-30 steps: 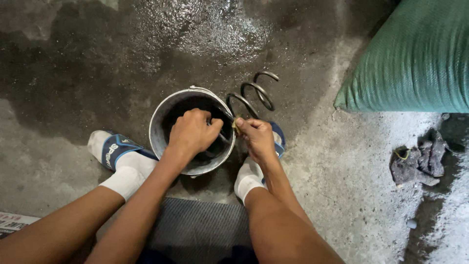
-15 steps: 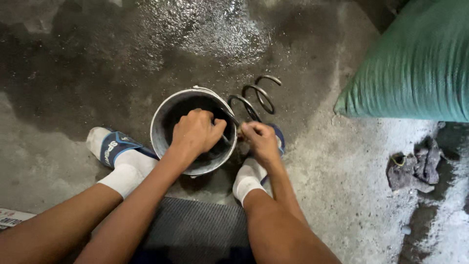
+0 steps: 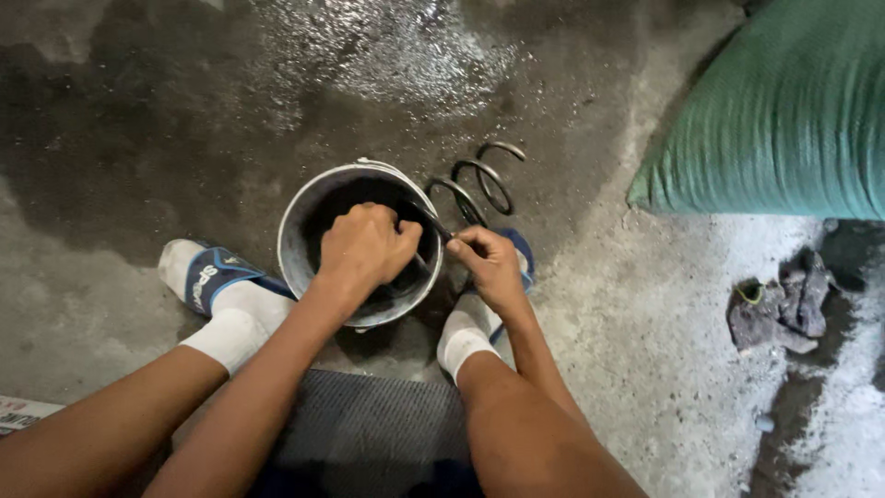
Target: The person sits on the floor and scrubs a metal coil spring with a sponge, dipping it repeatedly into a bucket of dark liquid. They rotate the spring to scrub different sections and continue working the coil along its length.
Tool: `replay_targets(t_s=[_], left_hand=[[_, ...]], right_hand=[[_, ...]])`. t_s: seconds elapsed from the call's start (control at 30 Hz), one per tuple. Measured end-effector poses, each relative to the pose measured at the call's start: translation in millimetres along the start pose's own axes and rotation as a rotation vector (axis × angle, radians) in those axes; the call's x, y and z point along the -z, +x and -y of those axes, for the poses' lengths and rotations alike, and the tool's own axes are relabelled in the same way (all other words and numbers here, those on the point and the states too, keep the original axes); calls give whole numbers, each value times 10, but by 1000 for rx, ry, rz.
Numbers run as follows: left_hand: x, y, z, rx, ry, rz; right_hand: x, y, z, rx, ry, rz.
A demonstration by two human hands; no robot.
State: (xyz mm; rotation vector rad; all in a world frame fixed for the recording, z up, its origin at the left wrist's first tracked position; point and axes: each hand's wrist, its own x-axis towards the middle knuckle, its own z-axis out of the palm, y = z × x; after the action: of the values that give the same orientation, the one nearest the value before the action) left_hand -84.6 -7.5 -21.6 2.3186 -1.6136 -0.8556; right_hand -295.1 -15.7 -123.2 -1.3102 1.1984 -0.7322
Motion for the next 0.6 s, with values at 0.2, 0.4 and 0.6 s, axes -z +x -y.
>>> replay_targets(t_s=[0.2, 0.4, 0.6], left_hand=[[0, -36, -19, -7, 6, -34], [54, 1, -9, 33, -10, 42], [30, -39, -19, -16, -16, -36]], right_hand=[[-163, 58, -53, 5, -136, -133], [164, 37, 19, -87, 137, 156], [-65, 52, -93, -31, -10, -71]])
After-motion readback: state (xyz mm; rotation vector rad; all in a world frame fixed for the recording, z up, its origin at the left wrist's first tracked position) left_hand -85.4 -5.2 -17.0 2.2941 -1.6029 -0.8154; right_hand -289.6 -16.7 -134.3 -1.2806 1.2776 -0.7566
